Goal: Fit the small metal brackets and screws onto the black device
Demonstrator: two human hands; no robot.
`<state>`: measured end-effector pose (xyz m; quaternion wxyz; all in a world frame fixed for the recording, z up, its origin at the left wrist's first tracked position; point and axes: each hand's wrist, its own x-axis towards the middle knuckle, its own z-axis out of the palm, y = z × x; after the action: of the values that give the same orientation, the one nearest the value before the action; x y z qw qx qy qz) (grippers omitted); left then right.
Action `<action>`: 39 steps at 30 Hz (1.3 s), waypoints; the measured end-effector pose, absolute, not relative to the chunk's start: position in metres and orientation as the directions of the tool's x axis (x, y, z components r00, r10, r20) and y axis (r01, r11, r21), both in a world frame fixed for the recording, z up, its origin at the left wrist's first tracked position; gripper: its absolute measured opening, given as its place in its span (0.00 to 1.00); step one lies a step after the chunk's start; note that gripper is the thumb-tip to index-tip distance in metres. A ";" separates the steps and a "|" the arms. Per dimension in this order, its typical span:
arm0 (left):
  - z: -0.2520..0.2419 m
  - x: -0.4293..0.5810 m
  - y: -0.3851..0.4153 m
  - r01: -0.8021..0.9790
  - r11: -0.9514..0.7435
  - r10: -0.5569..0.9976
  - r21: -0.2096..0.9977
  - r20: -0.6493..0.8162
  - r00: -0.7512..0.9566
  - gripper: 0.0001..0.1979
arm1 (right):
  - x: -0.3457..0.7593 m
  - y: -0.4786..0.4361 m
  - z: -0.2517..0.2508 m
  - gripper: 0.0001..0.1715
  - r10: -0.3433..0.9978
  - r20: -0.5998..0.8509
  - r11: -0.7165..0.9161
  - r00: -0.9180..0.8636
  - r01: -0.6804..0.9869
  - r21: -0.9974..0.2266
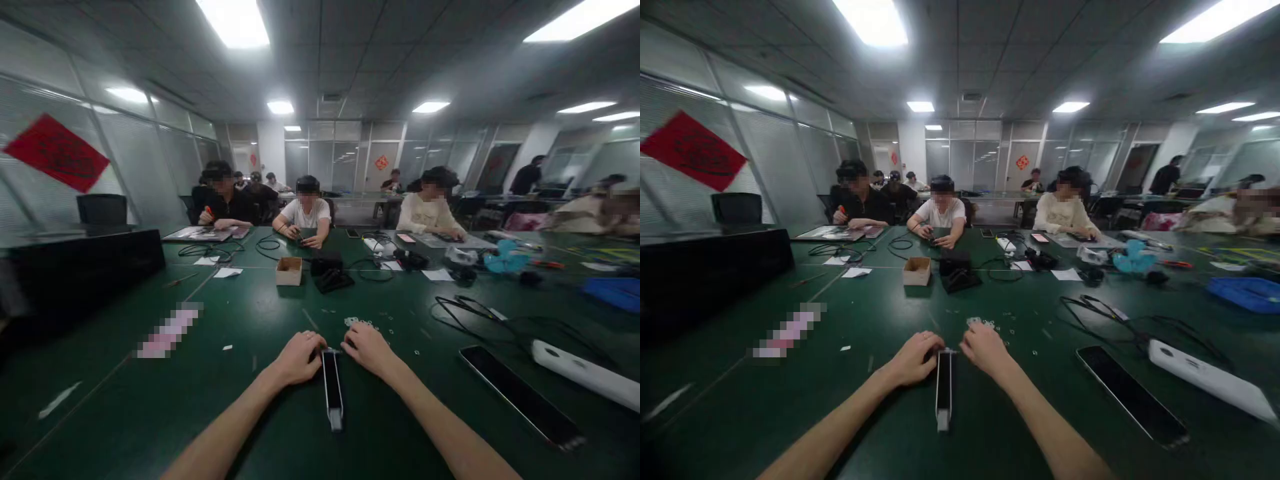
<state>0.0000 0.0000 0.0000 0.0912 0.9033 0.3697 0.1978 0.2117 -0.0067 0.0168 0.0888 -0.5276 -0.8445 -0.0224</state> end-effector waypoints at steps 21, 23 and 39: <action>0.006 -0.001 -0.006 0.666 -0.681 0.732 0.304 0.243 0.637 0.10 | 0.206 -0.008 0.019 0.12 0.901 0.183 0.421 -0.394 0.894 -0.152; 0.005 -0.001 -0.006 0.663 -0.686 0.727 0.299 0.251 0.639 0.09 | 0.206 -0.007 0.019 0.13 0.895 0.178 0.434 -0.409 0.890 -0.138; 0.010 -0.001 -0.011 0.657 -0.675 0.737 0.337 0.249 0.629 0.10 | 0.201 -0.004 0.005 0.10 0.883 0.274 0.422 -0.382 0.901 -0.105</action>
<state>-0.0007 -0.0107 0.0098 0.1073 0.8960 0.3889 0.1855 0.2015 -0.0042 0.0054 0.1450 -0.5367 -0.8306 -0.0307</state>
